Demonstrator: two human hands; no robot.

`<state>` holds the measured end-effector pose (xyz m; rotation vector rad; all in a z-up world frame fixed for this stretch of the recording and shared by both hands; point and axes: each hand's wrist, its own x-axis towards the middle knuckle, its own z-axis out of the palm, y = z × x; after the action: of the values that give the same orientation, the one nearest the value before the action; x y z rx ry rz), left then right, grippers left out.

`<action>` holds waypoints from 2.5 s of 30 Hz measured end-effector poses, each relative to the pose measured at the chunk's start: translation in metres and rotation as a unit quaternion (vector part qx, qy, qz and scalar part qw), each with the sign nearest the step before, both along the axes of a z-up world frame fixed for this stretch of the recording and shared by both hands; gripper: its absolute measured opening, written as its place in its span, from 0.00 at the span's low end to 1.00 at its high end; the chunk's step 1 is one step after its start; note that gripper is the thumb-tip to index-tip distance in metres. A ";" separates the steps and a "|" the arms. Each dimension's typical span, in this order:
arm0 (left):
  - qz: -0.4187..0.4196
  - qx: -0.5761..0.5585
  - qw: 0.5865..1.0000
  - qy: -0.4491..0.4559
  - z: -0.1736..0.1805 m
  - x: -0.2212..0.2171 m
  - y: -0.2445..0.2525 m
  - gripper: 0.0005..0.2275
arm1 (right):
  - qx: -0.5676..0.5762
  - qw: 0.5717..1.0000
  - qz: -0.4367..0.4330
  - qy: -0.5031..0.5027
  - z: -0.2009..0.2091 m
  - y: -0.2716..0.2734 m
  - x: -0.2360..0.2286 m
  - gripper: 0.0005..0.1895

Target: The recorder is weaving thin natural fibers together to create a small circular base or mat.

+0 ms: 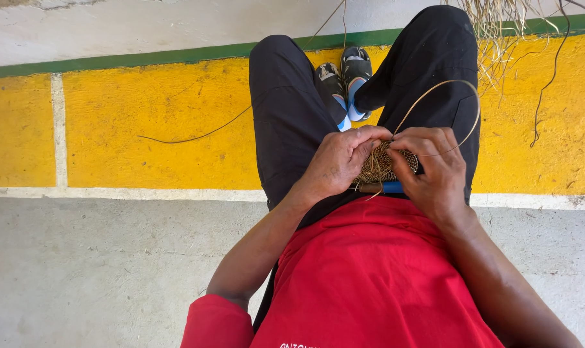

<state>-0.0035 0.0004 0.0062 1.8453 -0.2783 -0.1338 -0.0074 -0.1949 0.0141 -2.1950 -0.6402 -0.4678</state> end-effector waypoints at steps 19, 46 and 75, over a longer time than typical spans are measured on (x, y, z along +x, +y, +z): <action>-0.026 0.043 0.998 -0.044 0.016 0.001 0.007 0.11 | 0.081 0.991 0.034 0.099 0.000 0.001 -0.004 0.10; -0.006 0.076 0.994 -0.073 -0.004 -0.004 0.000 0.09 | 0.008 0.998 0.005 0.059 -0.009 0.004 -0.006 0.12; -0.011 0.044 0.991 -0.126 -0.004 -0.029 0.006 0.14 | 0.043 0.991 0.081 0.098 -0.005 -0.008 -0.004 0.12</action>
<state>-0.0323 0.0064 0.0027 1.9492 -0.4760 0.0746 -0.0111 -0.2031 0.0096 -2.0564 -0.6715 -0.1893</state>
